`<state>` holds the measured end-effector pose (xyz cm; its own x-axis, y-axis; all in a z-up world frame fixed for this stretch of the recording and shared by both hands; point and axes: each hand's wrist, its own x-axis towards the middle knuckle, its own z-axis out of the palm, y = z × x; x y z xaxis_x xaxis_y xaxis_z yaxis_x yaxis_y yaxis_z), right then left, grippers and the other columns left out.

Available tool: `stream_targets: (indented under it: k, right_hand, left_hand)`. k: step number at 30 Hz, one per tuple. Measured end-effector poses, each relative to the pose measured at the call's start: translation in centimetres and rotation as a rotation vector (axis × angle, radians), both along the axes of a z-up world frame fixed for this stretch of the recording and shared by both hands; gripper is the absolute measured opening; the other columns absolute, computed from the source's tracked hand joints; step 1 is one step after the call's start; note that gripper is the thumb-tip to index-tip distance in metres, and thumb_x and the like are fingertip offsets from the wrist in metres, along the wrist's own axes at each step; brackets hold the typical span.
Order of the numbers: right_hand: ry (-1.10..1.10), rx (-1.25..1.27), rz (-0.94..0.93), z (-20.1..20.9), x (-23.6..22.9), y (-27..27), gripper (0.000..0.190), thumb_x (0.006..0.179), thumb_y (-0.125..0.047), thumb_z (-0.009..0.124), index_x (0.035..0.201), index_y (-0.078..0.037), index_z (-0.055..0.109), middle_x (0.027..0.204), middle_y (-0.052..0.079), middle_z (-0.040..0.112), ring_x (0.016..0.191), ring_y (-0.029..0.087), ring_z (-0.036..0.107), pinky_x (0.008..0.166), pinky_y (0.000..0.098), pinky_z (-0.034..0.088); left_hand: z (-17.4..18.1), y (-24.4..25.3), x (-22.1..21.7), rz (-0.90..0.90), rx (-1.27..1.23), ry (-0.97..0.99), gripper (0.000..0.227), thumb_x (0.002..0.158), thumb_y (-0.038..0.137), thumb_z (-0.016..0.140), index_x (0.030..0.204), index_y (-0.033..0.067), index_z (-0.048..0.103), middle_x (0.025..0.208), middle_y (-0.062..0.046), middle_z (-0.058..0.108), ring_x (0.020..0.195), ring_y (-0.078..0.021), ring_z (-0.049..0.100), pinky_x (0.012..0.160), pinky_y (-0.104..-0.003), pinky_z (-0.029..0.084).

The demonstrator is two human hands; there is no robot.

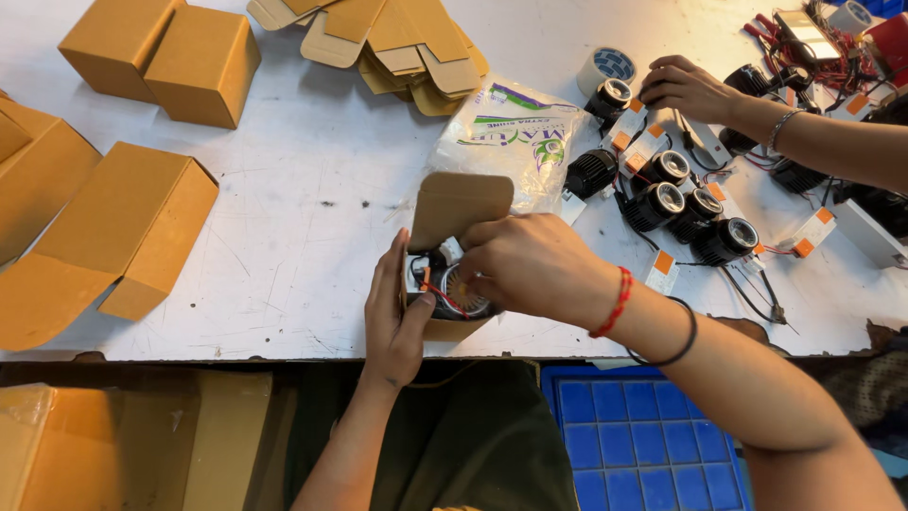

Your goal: The person packs small black cylindrical electronic components and white power adapters into cardboard boxes. They place each item into a plastic bag, then into a box, and close the box. The process is repeated for multiple units.

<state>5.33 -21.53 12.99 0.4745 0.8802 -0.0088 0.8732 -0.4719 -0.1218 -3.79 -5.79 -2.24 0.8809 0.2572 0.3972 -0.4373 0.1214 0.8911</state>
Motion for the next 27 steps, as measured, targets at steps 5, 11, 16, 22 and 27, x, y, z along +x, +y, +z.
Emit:
stream_targets:
  k: [5,11,16,22,27]
  right_hand:
    - [0.011,0.025,-0.012,2.0,-0.6,1.0,0.019,0.076,-0.024,0.074,0.092,-0.016,0.080,0.090,0.005,0.070,0.080,0.028,0.069,0.068,0.0433,0.055]
    - [-0.023,0.274,0.102,1.7,-1.4,2.4,0.022,0.085,-0.022,0.071,0.099,-0.007,0.076,0.101,0.007,0.072,0.087,0.028,0.070,0.077,0.0403,0.057]
    - [-0.119,-0.096,0.021,-0.7,-0.3,5.0,0.029,0.073,-0.037,0.077,0.082,-0.010,0.074,0.084,0.006,0.070,0.085,0.028,0.068,0.076,0.0419,0.052]
    - [-0.317,-0.011,0.075,-1.7,-1.4,5.6,0.036,0.073,-0.039,0.076,0.095,-0.011,0.074,0.090,0.004,0.068,0.091,0.023,0.066,0.079,0.0378,0.045]
    - [-0.310,-0.114,-0.003,-1.7,-1.4,4.2,0.034,0.076,-0.040,0.077,0.093,-0.010,0.072,0.098,0.004,0.066,0.101,0.023,0.059,0.084,0.0396,0.043]
  left_hand:
    - [-1.7,0.2,0.5,0.096,0.232,0.036,0.118,0.058,0.040,0.096,0.152,0.0029,0.036,0.137,-0.015,0.054,0.128,-0.0267,0.057,0.105,-0.039,0.050]
    - [-3.6,0.1,0.4,0.102,0.305,0.126,0.106,0.053,0.042,0.101,0.139,0.0072,0.050,0.123,-0.009,0.064,0.113,-0.0246,0.067,0.093,-0.040,0.057]
    - [-3.5,0.3,0.6,0.085,0.288,0.168,0.106,0.051,0.043,0.101,0.138,0.0070,0.051,0.120,-0.010,0.064,0.110,-0.0247,0.067,0.092,-0.038,0.057]
    - [-3.6,0.3,0.7,0.112,0.263,0.193,0.103,0.053,0.044,0.101,0.134,0.0041,0.051,0.121,-0.011,0.062,0.111,-0.0256,0.066,0.091,-0.039,0.057]
    - [-3.6,-0.2,0.7,0.195,0.353,0.062,0.103,0.055,0.046,0.100,0.136,0.0045,0.052,0.121,-0.009,0.063,0.109,-0.0258,0.067,0.089,-0.038,0.058]
